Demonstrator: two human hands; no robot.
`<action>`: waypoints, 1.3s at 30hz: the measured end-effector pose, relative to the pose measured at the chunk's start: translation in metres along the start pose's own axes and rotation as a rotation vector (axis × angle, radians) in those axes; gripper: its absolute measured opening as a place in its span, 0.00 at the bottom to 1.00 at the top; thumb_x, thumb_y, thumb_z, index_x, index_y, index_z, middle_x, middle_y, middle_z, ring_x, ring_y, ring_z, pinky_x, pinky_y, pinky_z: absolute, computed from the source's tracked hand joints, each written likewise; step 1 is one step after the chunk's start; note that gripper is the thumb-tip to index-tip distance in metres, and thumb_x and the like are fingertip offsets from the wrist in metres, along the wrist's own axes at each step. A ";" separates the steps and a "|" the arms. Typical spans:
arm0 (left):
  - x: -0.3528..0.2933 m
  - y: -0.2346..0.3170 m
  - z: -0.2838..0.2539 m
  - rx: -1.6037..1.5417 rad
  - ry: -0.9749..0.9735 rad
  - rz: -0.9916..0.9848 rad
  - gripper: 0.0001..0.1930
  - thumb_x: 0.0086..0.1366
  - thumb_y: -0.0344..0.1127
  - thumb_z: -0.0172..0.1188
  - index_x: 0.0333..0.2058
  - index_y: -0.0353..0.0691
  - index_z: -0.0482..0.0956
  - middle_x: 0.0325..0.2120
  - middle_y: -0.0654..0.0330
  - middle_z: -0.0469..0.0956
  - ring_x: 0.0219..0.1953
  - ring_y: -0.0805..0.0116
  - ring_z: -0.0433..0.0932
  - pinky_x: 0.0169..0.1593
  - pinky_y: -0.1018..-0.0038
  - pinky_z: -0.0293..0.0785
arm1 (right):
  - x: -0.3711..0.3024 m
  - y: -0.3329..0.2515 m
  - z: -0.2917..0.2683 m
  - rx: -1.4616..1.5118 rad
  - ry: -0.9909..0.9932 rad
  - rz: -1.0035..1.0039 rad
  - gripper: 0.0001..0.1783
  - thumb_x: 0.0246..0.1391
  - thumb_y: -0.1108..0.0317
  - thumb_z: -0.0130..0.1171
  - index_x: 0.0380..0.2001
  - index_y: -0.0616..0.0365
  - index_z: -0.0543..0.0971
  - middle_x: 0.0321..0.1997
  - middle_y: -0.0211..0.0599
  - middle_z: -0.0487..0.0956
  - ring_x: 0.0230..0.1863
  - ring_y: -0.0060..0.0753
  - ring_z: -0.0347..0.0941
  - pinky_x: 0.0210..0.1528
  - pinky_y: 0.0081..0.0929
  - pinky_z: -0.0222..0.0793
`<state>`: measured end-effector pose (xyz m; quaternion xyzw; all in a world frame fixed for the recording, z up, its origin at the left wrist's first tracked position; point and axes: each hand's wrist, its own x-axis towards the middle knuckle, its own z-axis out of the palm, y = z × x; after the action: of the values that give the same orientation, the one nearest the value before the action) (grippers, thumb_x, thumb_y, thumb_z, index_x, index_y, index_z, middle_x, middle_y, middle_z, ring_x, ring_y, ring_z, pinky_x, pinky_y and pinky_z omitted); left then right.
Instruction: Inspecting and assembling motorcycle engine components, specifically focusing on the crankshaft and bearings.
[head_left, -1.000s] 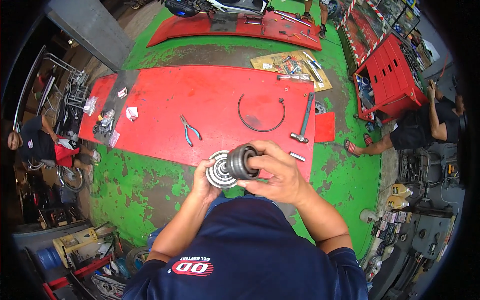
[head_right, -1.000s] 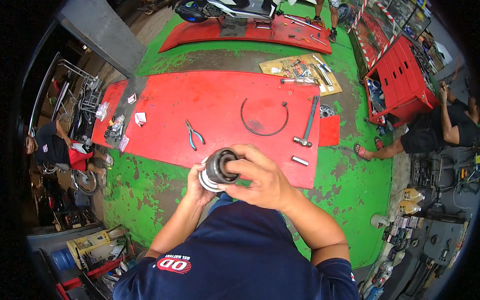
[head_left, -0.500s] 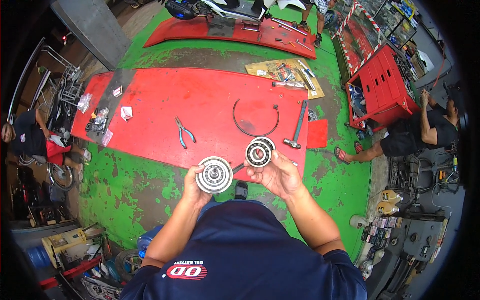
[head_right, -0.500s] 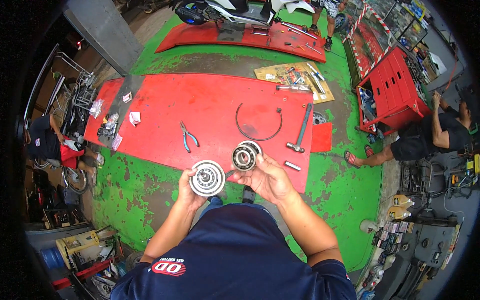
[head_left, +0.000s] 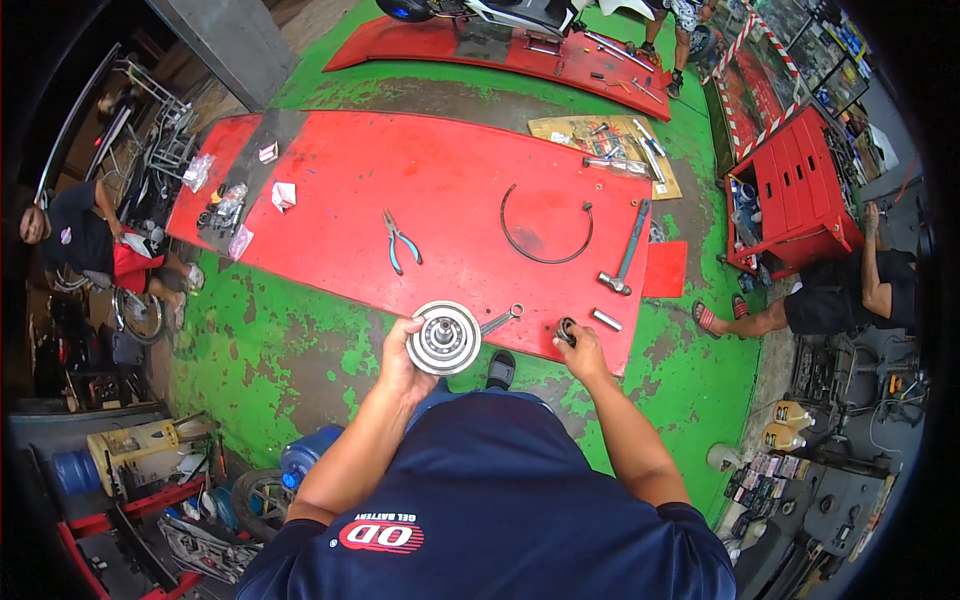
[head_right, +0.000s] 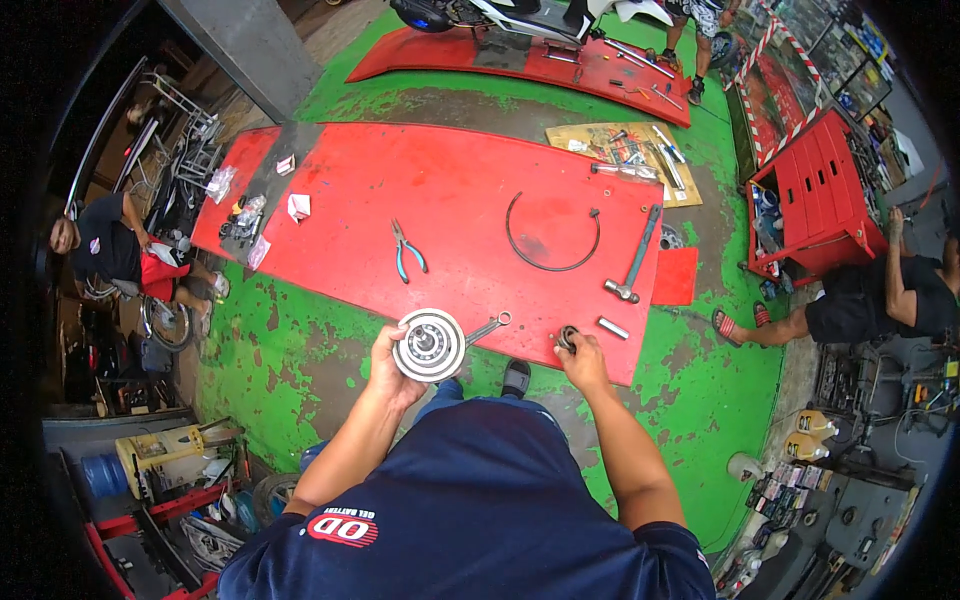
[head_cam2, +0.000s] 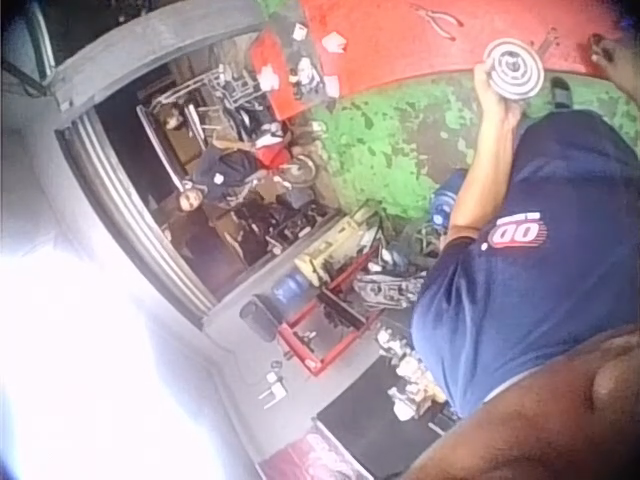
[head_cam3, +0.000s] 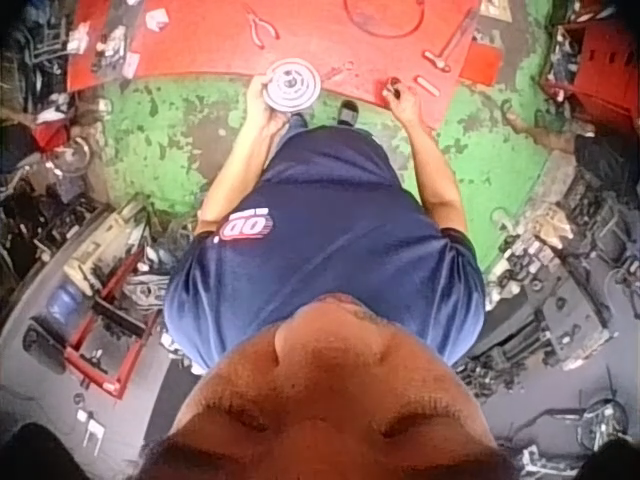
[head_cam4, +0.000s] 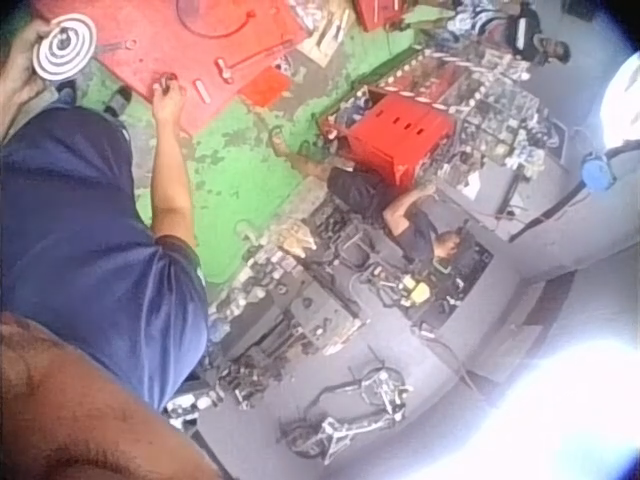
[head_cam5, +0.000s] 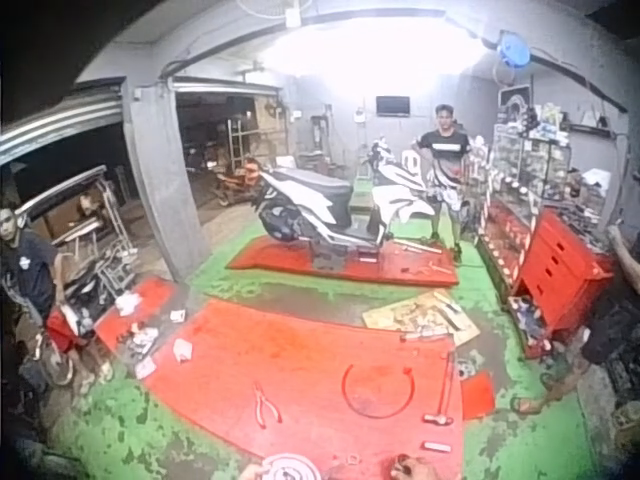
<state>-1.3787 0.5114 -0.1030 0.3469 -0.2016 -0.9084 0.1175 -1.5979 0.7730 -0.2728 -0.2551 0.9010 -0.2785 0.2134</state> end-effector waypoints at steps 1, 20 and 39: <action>-0.001 -0.001 0.000 0.004 -0.008 -0.003 0.25 0.62 0.49 0.55 0.52 0.37 0.79 0.44 0.53 0.85 0.45 0.59 0.86 0.51 0.58 0.84 | 0.000 0.013 0.010 0.000 -0.002 0.000 0.21 0.53 0.59 0.72 0.45 0.63 0.82 0.47 0.54 0.79 0.50 0.58 0.77 0.57 0.44 0.74; 0.011 -0.017 0.022 0.033 -0.110 -0.033 0.29 0.63 0.53 0.51 0.53 0.38 0.79 0.44 0.51 0.85 0.44 0.57 0.86 0.46 0.61 0.87 | -0.054 -0.255 -0.146 0.399 0.111 -0.968 0.26 0.43 0.67 0.78 0.45 0.59 0.77 0.56 0.47 0.75 0.52 0.53 0.75 0.52 0.43 0.75; 0.022 -0.027 -0.006 -0.026 -0.064 -0.069 0.30 0.59 0.57 0.53 0.48 0.37 0.82 0.43 0.48 0.85 0.44 0.46 0.85 0.48 0.39 0.83 | 0.001 -0.003 -0.031 -0.119 0.015 -0.074 0.46 0.40 0.55 0.82 0.61 0.59 0.72 0.61 0.51 0.73 0.61 0.56 0.71 0.62 0.47 0.71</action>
<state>-1.3922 0.5261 -0.1319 0.3227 -0.1815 -0.9251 0.0839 -1.6145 0.7825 -0.2479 -0.2984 0.9074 -0.2342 0.1807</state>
